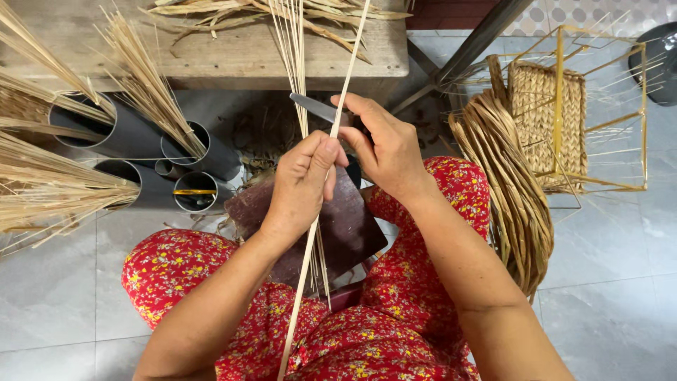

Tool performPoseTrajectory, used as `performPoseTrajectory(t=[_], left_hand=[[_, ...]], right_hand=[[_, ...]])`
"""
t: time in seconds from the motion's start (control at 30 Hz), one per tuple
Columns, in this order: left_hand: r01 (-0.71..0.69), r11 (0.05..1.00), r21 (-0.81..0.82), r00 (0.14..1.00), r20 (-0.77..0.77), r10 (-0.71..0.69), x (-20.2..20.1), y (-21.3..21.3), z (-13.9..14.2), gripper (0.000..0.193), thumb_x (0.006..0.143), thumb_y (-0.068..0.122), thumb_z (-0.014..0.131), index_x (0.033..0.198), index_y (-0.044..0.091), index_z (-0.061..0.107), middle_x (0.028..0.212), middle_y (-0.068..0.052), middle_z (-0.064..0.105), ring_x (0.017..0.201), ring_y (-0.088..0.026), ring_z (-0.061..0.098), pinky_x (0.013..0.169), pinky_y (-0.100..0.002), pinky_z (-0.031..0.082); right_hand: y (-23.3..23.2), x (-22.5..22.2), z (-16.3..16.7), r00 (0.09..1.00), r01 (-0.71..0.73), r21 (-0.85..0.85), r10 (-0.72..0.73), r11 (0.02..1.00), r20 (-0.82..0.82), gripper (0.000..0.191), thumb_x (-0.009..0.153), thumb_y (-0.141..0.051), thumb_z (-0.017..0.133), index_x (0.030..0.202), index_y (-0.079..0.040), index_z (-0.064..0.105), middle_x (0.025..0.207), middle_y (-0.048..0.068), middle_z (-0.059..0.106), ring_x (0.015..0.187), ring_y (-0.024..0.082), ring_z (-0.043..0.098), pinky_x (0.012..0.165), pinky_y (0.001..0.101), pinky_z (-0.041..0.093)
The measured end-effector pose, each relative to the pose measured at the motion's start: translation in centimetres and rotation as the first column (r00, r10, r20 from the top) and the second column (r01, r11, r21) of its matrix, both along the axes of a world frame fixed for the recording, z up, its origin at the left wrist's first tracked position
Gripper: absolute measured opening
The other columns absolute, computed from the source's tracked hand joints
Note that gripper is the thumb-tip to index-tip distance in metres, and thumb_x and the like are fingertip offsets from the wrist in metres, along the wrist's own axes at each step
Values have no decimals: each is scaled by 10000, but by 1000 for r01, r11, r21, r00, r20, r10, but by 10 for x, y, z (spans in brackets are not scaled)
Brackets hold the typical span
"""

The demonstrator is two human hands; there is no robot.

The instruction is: The person sits on the floor and uses a small knife to shave and split thin bamboo strips into slender sticks, drawing each strip against the blade and setting finished sticks with a growing bundle of completed sticks.

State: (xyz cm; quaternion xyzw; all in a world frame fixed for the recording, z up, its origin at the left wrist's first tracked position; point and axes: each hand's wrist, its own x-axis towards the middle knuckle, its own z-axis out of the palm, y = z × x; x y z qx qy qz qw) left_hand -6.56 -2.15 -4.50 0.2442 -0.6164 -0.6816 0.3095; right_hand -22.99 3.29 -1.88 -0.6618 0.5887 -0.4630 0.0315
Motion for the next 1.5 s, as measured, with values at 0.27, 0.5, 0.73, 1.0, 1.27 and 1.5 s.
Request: performPoseTrajectory(t=[0.27, 0.5, 0.73, 1.0, 1.27, 1.5], left_hand=[[2, 1000, -11, 1000, 26, -2, 10, -1, 0, 352, 1117, 294, 484, 884, 54, 595, 589, 54, 452, 505, -25, 417, 487, -214, 336], [210, 976, 50, 970, 118, -214, 36, 32, -4, 335, 1092, 283, 494, 867, 58, 599, 523, 52, 470, 453, -25, 454, 437, -210, 344], [363, 914, 183, 899, 189, -395, 34, 11, -4, 344, 1039, 322, 480, 1214, 82, 653, 598, 18, 630, 458, -38, 556, 437, -196, 430], [158, 976, 151, 972, 150, -180, 3, -11, 3, 374, 1084, 358, 469, 1182, 64, 678, 550, 27, 519, 416, -35, 436, 409, -198, 369], [137, 972, 190, 973, 160, -168, 28, 9, -4, 338, 1073, 333, 469, 1045, 59, 664, 494, 48, 446, 381, -31, 391, 368, -209, 325], [145, 968, 204, 942, 272, -198, 63, 16, -3, 347, 1064, 338, 479, 1026, 65, 690, 484, 49, 430, 384, -26, 373, 366, -205, 324]], right_hand=[[-6, -9, -15, 1000, 15, -8, -15, 1000, 13, 341, 1026, -104, 723, 1336, -25, 604, 1250, 153, 712, 1105, 303, 742, 895, 358, 597], [-17, -80, -11, 843, 335, 153, -369, 930, 392, 256, 1100, -152, 612, 1334, -85, 690, 779, -7, 626, 631, 43, 531, 539, 208, 401], [-13, -92, -34, 914, 297, 30, -293, 955, 281, 233, 1116, -130, 621, 1329, -49, 671, 845, 2, 651, 725, 71, 587, 642, 242, 477], [-25, -46, -20, 983, 159, -89, -166, 983, -75, 232, 1093, -145, 680, 1291, -31, 645, 1055, 147, 731, 930, 212, 705, 793, 356, 577], [-41, -89, -28, 959, 244, 114, -257, 963, 122, 275, 1047, -165, 693, 1300, -57, 682, 876, 91, 747, 731, 125, 718, 657, 289, 578], [-46, -125, -40, 908, 358, 104, -372, 928, 193, 246, 1076, -168, 655, 1302, -98, 720, 783, 56, 688, 676, 91, 612, 610, 265, 507]])
